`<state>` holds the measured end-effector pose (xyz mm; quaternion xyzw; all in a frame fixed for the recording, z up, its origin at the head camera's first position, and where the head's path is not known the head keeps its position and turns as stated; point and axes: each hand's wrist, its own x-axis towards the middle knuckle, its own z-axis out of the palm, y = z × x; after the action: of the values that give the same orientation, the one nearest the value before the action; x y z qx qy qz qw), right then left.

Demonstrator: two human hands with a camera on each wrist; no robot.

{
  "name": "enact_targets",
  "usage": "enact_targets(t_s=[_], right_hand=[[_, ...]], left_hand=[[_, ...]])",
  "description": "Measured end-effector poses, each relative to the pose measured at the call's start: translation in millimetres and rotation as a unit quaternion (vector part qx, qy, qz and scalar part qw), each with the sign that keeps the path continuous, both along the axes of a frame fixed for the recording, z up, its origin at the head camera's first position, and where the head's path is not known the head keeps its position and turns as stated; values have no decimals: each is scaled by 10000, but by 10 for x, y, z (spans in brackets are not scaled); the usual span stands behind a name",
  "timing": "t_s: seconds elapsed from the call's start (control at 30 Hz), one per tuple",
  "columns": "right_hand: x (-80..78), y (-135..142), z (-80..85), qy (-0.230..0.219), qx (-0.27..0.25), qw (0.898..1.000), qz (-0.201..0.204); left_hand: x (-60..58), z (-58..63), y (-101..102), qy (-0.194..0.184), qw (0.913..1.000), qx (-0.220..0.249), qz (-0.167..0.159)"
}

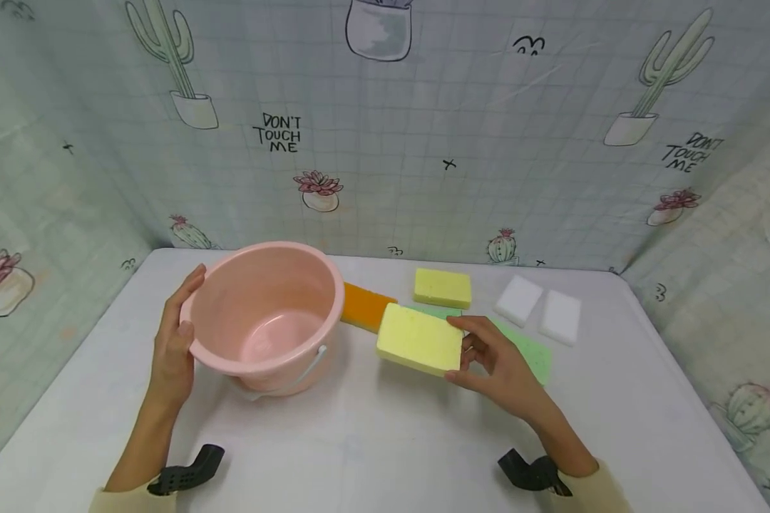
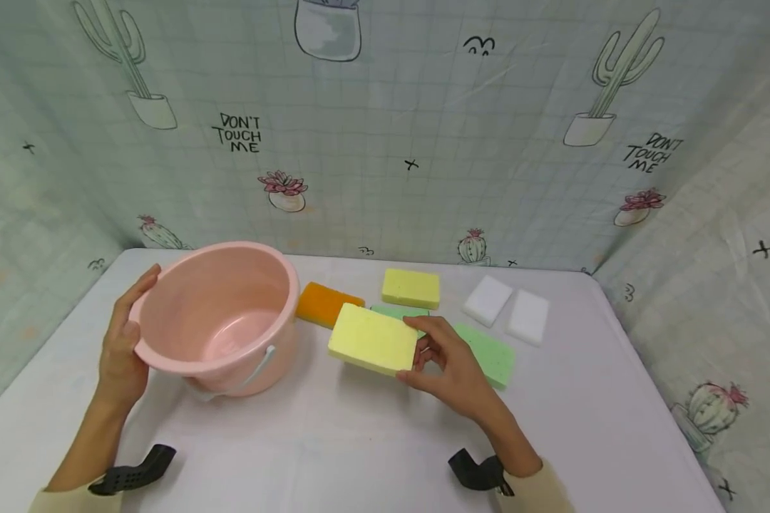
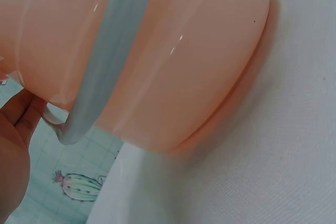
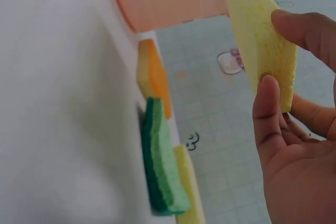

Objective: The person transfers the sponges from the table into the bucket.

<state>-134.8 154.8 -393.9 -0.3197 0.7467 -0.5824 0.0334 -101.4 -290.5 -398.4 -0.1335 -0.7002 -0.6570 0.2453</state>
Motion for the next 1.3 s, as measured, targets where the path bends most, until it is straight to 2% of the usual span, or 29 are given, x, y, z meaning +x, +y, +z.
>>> enact_targets(t_s=[0.27, 0.57, 0.8, 0.97, 1.1, 1.3], right_hand=[[-81, -157, 157, -147, -208, 9997, -64], [-113, -429, 412, -173, -372, 9990, 176], [-185, -640, 501, -106, -374, 9981, 469], [-242, -767, 521, -106, -283, 9982, 524], [-284, -899, 597, -52, -182, 9982, 567], [-343, -1152, 713, -36, -16, 9978, 666]], left_hand=[[-10, 1, -22, -110, 9999, -48, -116], [-1, 26, -41, -29, 9996, -120, -246], [8, 30, -16, -105, 9995, -253, -124], [1, 14, -5, -154, 9993, -328, -47], [-5, 9, -12, -99, 9994, -317, -56], [-2, 26, -2, -256, 9991, -331, 67]])
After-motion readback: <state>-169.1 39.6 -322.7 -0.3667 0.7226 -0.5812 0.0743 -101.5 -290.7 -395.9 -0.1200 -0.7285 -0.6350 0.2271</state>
